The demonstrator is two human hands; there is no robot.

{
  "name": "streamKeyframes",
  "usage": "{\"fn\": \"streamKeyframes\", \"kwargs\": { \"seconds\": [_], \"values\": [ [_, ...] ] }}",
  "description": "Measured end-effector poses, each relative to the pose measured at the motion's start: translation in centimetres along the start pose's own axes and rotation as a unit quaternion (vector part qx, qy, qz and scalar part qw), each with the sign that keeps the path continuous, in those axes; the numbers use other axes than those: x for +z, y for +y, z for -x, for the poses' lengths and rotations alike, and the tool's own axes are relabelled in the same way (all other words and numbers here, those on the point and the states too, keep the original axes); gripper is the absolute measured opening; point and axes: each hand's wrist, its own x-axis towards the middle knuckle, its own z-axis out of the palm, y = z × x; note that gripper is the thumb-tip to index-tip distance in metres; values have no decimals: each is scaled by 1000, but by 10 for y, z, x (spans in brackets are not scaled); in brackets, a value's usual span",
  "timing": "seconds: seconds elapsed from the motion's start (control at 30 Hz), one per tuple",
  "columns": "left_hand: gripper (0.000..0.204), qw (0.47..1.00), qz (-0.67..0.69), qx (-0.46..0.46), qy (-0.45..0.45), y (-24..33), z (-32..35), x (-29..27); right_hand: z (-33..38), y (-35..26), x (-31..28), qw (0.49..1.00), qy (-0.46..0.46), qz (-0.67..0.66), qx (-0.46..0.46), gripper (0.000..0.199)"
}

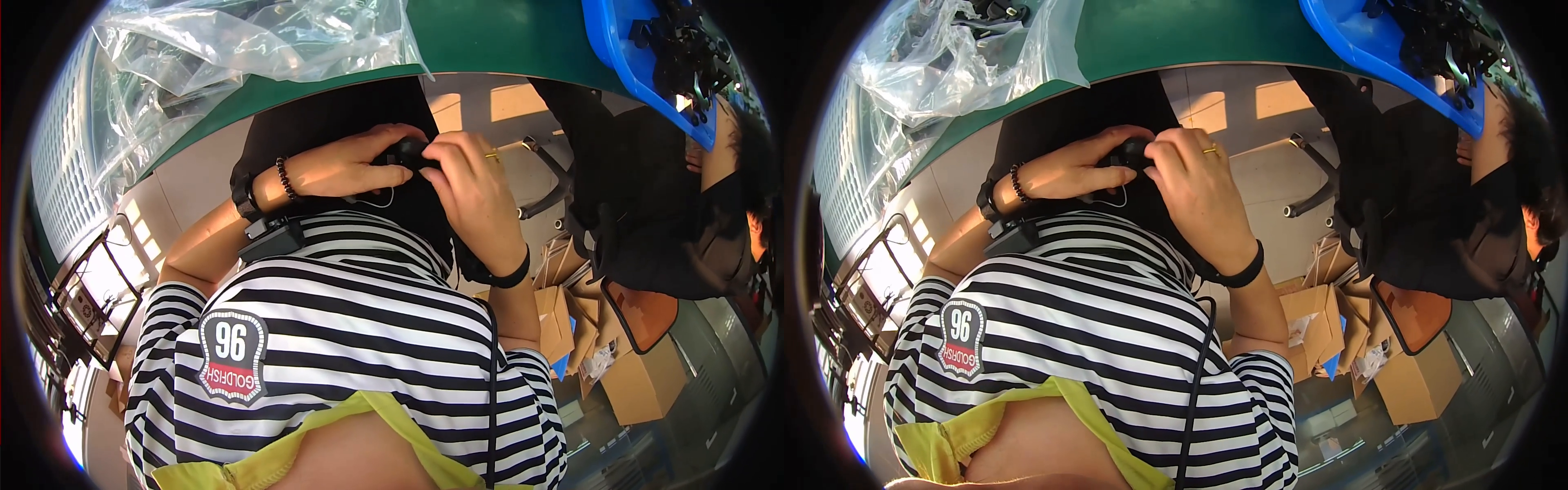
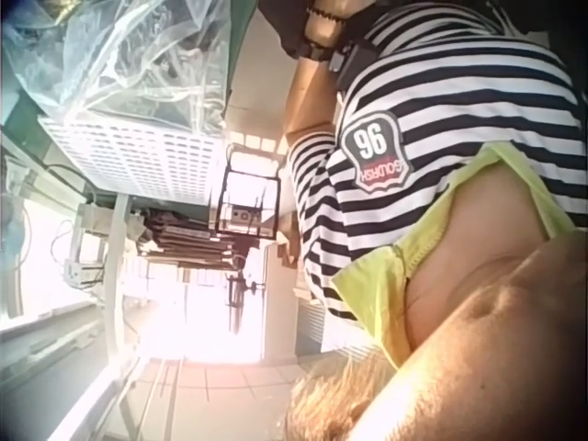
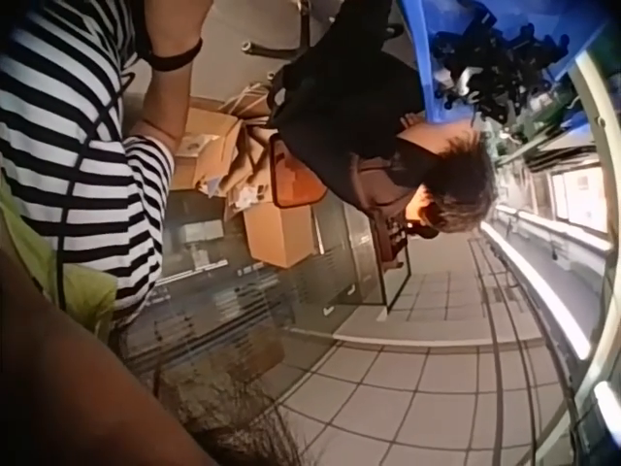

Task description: The person picks up a black component, inserts a wire into it, and presses a small part into the side before placing it on a tray. They then move a plastic bag of parts and lift the tray of assembled components onto a shelf before starting on another component.

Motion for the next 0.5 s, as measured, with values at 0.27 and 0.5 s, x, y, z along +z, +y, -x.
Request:
{"fn": "streamKeyframes", "kwargs": {
  "seconds": [0.27, 0.5],
  "values": [
    [60, 993, -58, 98, 13, -17, -6, 1, -4, -2, 7, 1000, -8, 14, 10, 21],
    [59, 1000, 2, 21, -1, -2, 2, -4, -3, 5, 11, 998, -17, -62, 21, 22]
  ]
}}
